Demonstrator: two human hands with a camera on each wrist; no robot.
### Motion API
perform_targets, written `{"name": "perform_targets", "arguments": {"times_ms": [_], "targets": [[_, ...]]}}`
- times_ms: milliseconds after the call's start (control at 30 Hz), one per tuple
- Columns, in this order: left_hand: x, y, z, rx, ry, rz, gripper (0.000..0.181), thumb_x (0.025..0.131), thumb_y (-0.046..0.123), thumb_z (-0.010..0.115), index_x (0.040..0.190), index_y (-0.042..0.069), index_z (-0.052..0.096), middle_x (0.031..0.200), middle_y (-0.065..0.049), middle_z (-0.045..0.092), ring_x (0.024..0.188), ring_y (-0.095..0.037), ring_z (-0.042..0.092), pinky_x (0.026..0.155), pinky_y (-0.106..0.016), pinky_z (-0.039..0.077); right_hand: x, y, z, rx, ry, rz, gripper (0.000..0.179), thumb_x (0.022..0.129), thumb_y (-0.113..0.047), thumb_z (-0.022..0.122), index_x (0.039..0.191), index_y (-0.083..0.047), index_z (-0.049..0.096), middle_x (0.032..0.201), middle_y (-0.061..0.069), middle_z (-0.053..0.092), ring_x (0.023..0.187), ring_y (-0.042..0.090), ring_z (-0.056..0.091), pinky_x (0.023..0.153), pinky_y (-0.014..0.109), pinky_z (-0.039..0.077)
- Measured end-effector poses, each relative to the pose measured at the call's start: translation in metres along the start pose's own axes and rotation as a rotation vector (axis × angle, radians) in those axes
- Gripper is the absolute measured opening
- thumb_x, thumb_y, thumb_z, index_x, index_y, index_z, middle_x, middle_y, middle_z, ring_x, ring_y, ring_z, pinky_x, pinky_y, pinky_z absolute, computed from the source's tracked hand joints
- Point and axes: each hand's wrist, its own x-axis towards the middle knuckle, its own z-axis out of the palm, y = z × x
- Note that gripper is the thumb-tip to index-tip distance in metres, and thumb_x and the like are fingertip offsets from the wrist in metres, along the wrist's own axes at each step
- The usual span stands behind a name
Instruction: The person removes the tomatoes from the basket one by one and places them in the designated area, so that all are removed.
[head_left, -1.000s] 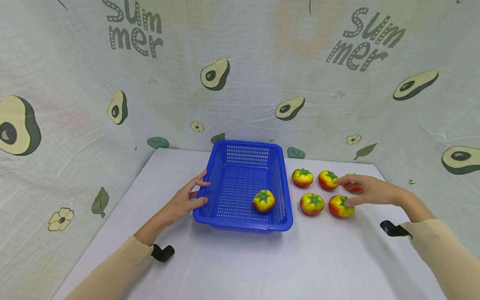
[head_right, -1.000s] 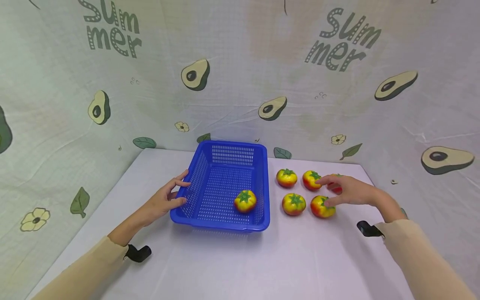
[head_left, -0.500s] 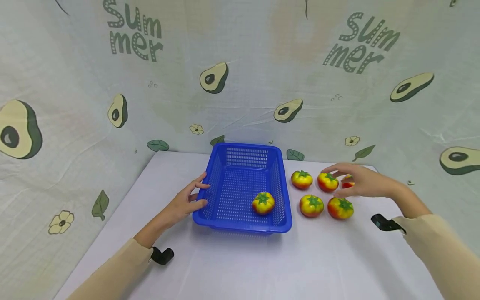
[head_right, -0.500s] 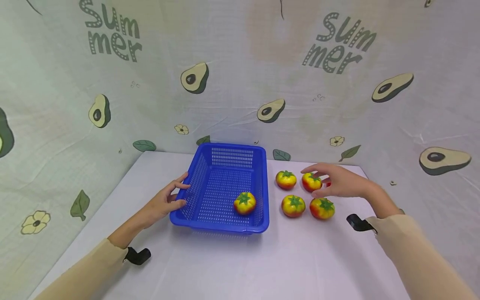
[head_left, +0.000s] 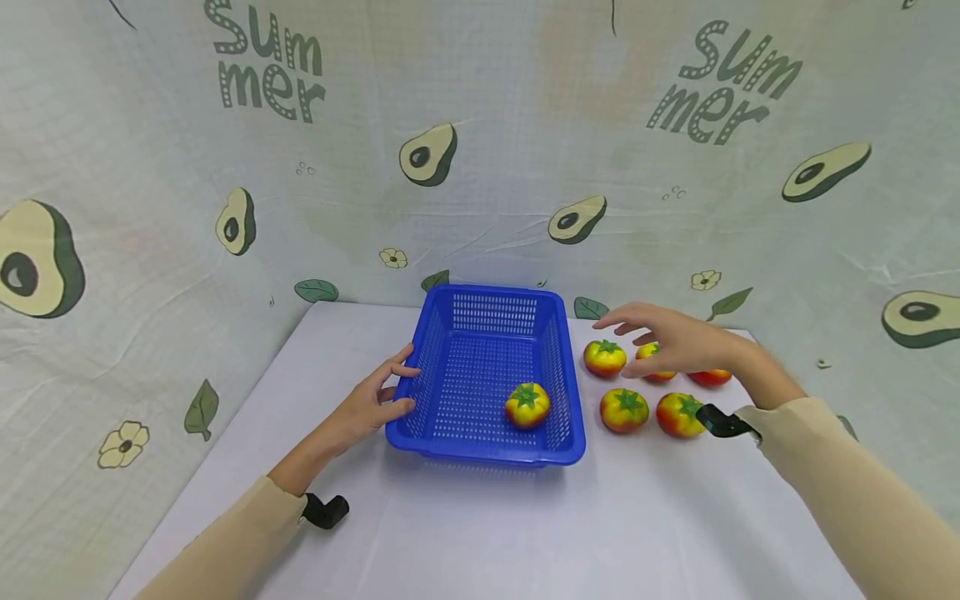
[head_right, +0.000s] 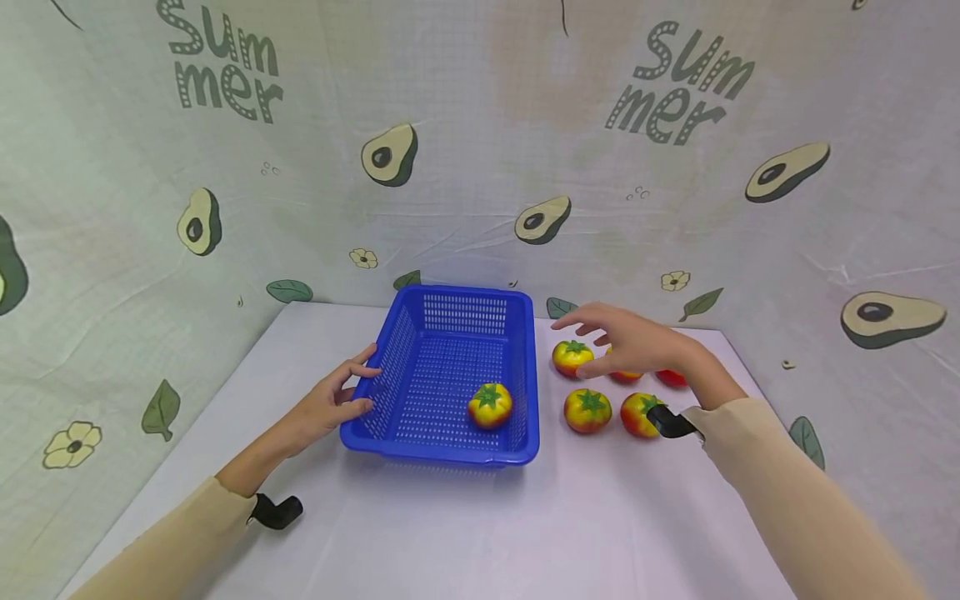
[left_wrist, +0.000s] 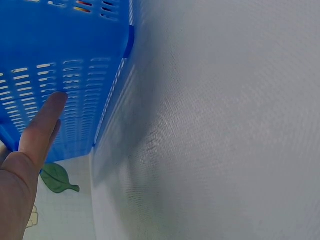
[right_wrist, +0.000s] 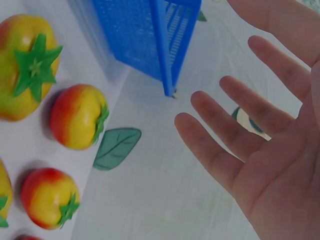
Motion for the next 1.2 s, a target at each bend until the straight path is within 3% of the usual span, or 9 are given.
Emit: {"name": "perform_targets", "arguments": {"times_ms": [267, 467, 700, 1200], "targets": [[0.000, -0.002, 0.001, -0.011, -0.007, 0.002, 0.047, 0.102, 0.005, 0.067, 0.146, 0.002, 0.051, 0.180, 0.000, 0.009, 0.151, -0.052, 0.039, 0.117, -0.060, 0.043, 0.028, -0.010, 0.014, 0.041, -0.046, -0.052, 0.066, 0.090, -0.018, 0.087, 0.149, -0.015, 0.059, 0.153, 0.010, 0.055, 0.136, 0.037, 0.057, 0.106, 0.062, 0.054], [0.000, 0.000, 0.001, -0.009, 0.001, -0.001, 0.046, 0.102, 0.007, 0.067, 0.146, 0.003, 0.051, 0.180, -0.001, 0.009, 0.151, -0.054, 0.038, 0.115, -0.061, 0.045, 0.049, -0.019, 0.023, 0.029, -0.095, -0.093, 0.063, 0.090, -0.015, 0.086, 0.147, -0.015, 0.061, 0.152, 0.011, 0.056, 0.137, 0.039, 0.055, 0.105, 0.054, 0.057], [0.000, 0.002, 0.000, -0.007, 0.004, -0.002, 0.047, 0.102, 0.006, 0.067, 0.146, 0.003, 0.051, 0.180, -0.001, 0.009, 0.150, -0.054, 0.038, 0.115, -0.061, 0.045, 0.070, -0.028, 0.037, 0.015, -0.159, -0.074, 0.065, 0.089, -0.016, 0.087, 0.148, -0.017, 0.060, 0.153, 0.012, 0.054, 0.141, 0.040, 0.051, 0.108, 0.061, 0.052], [-0.001, 0.002, 0.000, -0.017, -0.002, -0.003, 0.048, 0.102, 0.006, 0.067, 0.147, 0.003, 0.050, 0.180, -0.001, 0.008, 0.149, -0.052, 0.041, 0.115, -0.060, 0.046, 0.093, -0.038, 0.066, 0.018, -0.285, -0.049, 0.060, 0.089, -0.010, 0.086, 0.144, -0.023, 0.064, 0.154, 0.007, 0.054, 0.140, 0.036, 0.052, 0.108, 0.050, 0.055]]}}
